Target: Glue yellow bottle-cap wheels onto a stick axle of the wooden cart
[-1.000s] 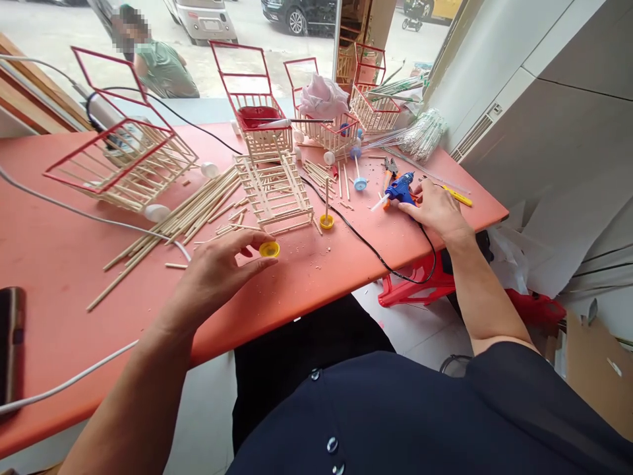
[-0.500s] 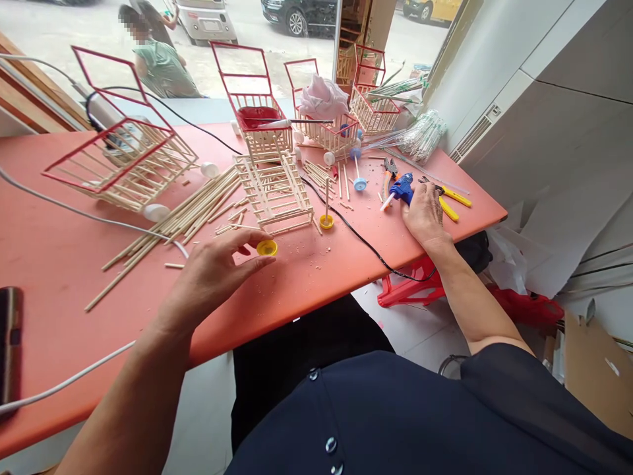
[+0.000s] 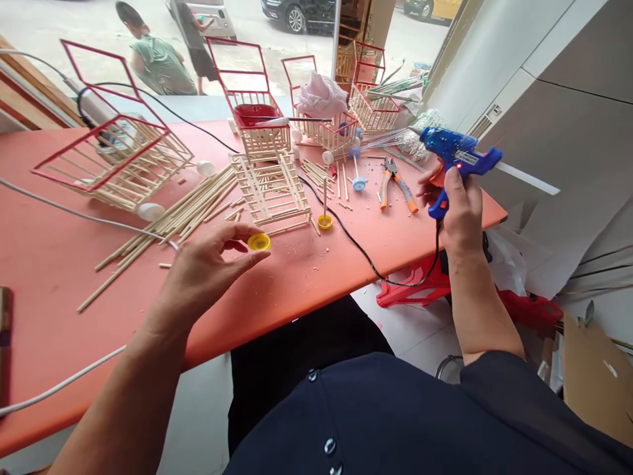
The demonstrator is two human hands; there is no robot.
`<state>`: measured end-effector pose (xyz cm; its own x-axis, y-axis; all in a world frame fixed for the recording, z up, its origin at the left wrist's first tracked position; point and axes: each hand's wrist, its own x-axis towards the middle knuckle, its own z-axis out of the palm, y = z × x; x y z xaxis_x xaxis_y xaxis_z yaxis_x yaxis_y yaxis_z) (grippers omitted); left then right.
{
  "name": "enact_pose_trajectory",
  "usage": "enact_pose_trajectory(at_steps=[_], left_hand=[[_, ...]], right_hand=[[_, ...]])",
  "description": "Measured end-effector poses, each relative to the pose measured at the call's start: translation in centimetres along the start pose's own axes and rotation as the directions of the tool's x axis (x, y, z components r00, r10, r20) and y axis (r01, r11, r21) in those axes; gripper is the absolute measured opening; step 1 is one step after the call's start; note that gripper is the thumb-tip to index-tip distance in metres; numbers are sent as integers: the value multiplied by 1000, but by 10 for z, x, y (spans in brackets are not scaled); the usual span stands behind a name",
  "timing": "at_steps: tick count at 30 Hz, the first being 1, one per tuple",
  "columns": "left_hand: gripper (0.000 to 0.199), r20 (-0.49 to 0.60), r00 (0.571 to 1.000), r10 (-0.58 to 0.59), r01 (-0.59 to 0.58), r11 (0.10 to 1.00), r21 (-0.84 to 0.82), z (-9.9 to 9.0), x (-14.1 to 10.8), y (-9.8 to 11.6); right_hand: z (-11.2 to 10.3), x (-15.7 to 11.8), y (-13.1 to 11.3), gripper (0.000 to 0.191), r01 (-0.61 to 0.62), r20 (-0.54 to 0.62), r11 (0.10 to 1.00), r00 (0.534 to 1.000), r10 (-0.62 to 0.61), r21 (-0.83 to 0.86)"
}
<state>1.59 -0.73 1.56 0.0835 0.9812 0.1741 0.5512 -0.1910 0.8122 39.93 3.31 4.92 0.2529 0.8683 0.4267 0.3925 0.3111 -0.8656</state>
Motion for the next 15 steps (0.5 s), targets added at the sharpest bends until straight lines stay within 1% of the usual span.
enact_pose_trajectory(at_steps=[1, 2, 3, 4, 6, 7, 8, 10, 12, 15], left_hand=[[39, -3, 1000, 6, -6, 1000, -27, 1, 0, 0], [38, -1, 1000, 10, -10, 999, -51, 2, 1, 0], [38, -7, 1000, 19, -19, 998, -62, 2, 1, -1], [36, -5, 1000, 23, -23, 997, -72, 3, 1, -2], [36, -15, 999, 44, -45, 995, -85, 4, 2, -6], [36, -17, 998, 55, -56, 995, -85, 4, 2, -7], [36, -21, 997, 69, -71, 994, -87, 5, 3, -9], [36, -42, 993, 107, -110, 991, -71, 4, 3, -11], [35, -62, 988, 142, -145, 989, -37, 4, 3, -12], [35, -81, 979, 187, -185, 982, 31, 2, 2, -13]], right_hand=[[6, -11, -11, 40, 1, 59, 998, 998, -5, 65], [12, -22, -22, 42, -14, 148, 995, 989, -2, 102], [19, -33, -31, 44, -37, 242, 991, 970, 5, 128], [26, -43, -38, 45, -68, 363, 983, 932, 2, 170], [42, -57, -46, 48, -149, 590, 959, 807, -23, 241], [50, -62, -48, 49, -179, 644, 954, 765, -19, 241], [57, -64, -48, 49, -199, 688, 955, 725, -7, 219], [69, -66, -46, 49, -180, 730, 962, 683, -29, 207], [78, -64, -43, 48, -143, 750, 972, 660, -47, 187], [84, -60, -41, 49, -97, 759, 986, 650, -42, 138]])
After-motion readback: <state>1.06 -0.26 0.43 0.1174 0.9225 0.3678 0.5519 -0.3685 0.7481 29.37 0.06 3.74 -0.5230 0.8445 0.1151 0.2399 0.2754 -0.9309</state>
